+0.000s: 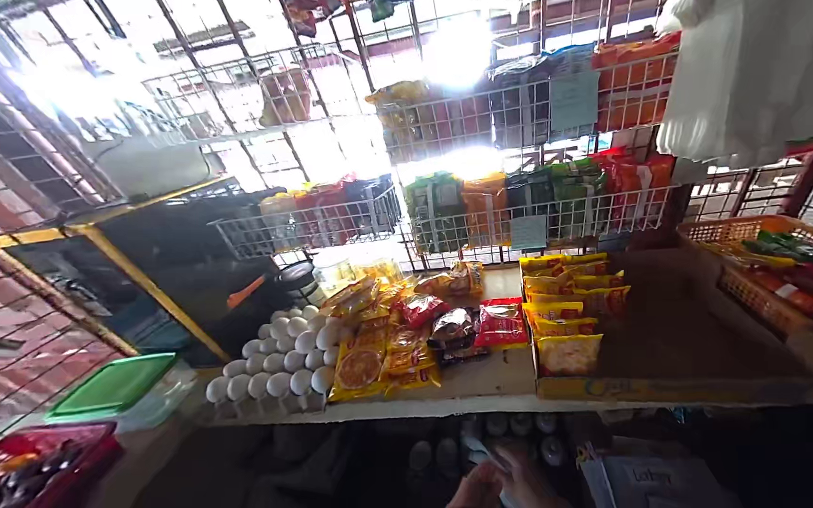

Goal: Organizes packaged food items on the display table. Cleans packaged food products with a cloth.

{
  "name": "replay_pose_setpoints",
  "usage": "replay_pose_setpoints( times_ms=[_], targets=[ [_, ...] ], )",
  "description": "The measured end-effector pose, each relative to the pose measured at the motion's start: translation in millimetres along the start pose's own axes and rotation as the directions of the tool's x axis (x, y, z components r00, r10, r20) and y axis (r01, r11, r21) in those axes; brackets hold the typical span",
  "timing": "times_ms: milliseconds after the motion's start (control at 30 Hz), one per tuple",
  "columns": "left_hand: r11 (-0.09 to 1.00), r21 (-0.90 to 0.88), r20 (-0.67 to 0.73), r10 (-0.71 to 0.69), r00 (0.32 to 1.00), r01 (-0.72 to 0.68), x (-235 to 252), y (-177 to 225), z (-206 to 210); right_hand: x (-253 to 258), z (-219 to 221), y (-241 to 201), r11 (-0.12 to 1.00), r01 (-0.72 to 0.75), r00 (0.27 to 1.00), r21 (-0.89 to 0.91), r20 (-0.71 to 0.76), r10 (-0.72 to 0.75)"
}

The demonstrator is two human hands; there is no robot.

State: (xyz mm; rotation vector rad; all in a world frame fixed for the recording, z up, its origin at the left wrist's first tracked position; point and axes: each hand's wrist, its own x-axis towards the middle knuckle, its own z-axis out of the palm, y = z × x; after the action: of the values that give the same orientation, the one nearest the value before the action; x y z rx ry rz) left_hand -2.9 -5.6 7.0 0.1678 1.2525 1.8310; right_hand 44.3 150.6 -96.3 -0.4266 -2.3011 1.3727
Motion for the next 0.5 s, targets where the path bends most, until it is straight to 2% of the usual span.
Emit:
replay_pose_setpoints(
  times_ms=[33,67,100,133,200,233,267,333,400,433,500],
  targets=[
    [0.980,0.150,0.076,0.117,0.990,-0.127,-1.9,10.1,-1.3,-1.7,-3.7,4.3,0.998,-0.059,0.998,-0.038,-0.003,0.059],
    [0.902,0.293,0.183,0.273,0.944,-0.318,0.9,20.0,-1.5,-5.8,-8.7,4.7,0.993,-0.103,0.994,-0.060,0.017,0.104],
    [0.748,0.414,0.302,0.425,0.853,-0.519,7.1,31.4,3.1,-11.1,-14.0,2.3,0.987,-0.147,0.987,-0.067,0.051,0.150],
    [0.536,0.521,0.414,0.522,0.746,-0.664,15.8,44.0,13.2,-17.3,-17.7,-1.7,0.981,-0.186,0.979,-0.063,0.078,0.190],
    [0.094,0.602,0.621,0.569,0.539,-0.793,40.0,66.7,48.2,-29.7,-19.7,-8.5,0.976,-0.217,0.970,-0.014,0.108,0.217],
    [-0.070,0.588,0.704,0.535,0.467,-0.806,53.2,76.8,72.7,-35.5,-21.6,-15.2,0.980,-0.199,0.976,0.011,0.095,0.197],
    [-0.170,0.575,0.760,0.471,0.447,-0.800,65.0,86.8,100.4,-40.1,-25.6,-24.2,0.984,-0.173,0.982,0.036,0.079,0.169],
    [-0.271,0.588,0.804,0.300,0.513,-0.762,88.0,103.2,154.8,-48.8,-40.1,-46.1,0.989,-0.124,0.991,0.081,0.054,0.120],
    [-0.342,0.638,0.750,0.076,0.657,-0.690,109.0,114.3,199.1,-58.7,-56.0,-58.8,0.986,-0.074,0.997,0.152,-0.011,0.077],
    [-0.373,0.651,0.707,-0.020,0.707,-0.661,118.5,116.8,214.2,-63.2,-64.7,-63.7,0.974,-0.064,0.997,0.217,-0.032,0.073],
    [-0.378,0.652,0.668,-0.123,0.734,-0.657,130.6,118.2,228.2,-71.3,-83.8,-74.9,0.921,-0.050,0.996,0.387,-0.055,0.077]
  ],
)
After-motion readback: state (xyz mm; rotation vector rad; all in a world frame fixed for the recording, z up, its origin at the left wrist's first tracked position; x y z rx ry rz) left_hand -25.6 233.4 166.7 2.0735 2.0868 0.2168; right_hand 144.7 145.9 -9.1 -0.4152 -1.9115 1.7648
